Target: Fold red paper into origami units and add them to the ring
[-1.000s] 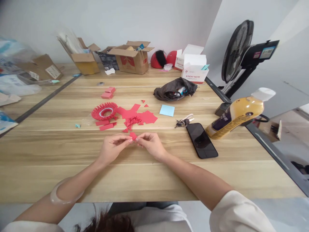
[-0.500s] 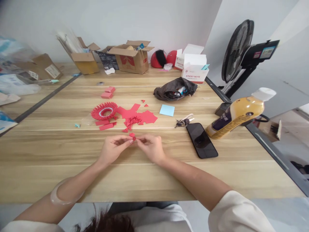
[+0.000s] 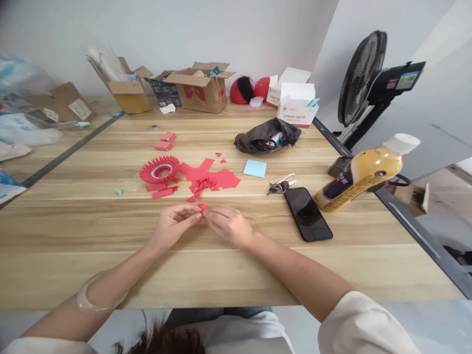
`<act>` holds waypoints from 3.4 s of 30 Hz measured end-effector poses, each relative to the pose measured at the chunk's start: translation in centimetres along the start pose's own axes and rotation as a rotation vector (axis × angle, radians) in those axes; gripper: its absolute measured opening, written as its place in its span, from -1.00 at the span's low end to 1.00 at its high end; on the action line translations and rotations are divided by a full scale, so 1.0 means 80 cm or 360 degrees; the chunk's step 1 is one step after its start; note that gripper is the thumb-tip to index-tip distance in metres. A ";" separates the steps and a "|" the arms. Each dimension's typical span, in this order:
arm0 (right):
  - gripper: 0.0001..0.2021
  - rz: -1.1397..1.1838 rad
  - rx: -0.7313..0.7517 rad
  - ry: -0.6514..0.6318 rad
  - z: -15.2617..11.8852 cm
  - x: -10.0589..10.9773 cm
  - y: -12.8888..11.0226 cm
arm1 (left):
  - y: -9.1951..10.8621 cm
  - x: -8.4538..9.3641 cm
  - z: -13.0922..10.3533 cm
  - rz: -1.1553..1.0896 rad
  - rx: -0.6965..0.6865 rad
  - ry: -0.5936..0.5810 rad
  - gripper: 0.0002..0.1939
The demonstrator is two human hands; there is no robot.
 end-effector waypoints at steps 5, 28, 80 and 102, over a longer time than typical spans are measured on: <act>-0.78 -0.0025 0.0025 -0.0056 0.003 0.003 -0.002 | 0.000 0.000 0.001 0.0023 -0.0014 0.0011 -0.81; -0.76 0.0986 -0.1481 -0.0138 0.014 -0.007 -0.005 | 0.004 0.000 0.001 0.0015 0.0007 0.0023 -0.87; -0.85 0.0570 -0.0800 -0.0094 0.007 -0.001 -0.003 | -0.003 0.007 0.010 0.0025 0.0175 -0.0125 -0.85; -0.81 0.1094 -0.1410 -0.0061 0.014 -0.007 0.007 | 0.001 0.005 0.007 0.0199 0.0034 -0.0311 -0.78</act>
Point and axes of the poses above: each hand's wrist, its own z-axis towards the middle knuckle, its own x-axis out of the back of the hand, y = z × x, the point moved 1 cm from there along z, towards the middle knuckle, and after that the axes turned 14 degrees about y, right-handed, at the moved point
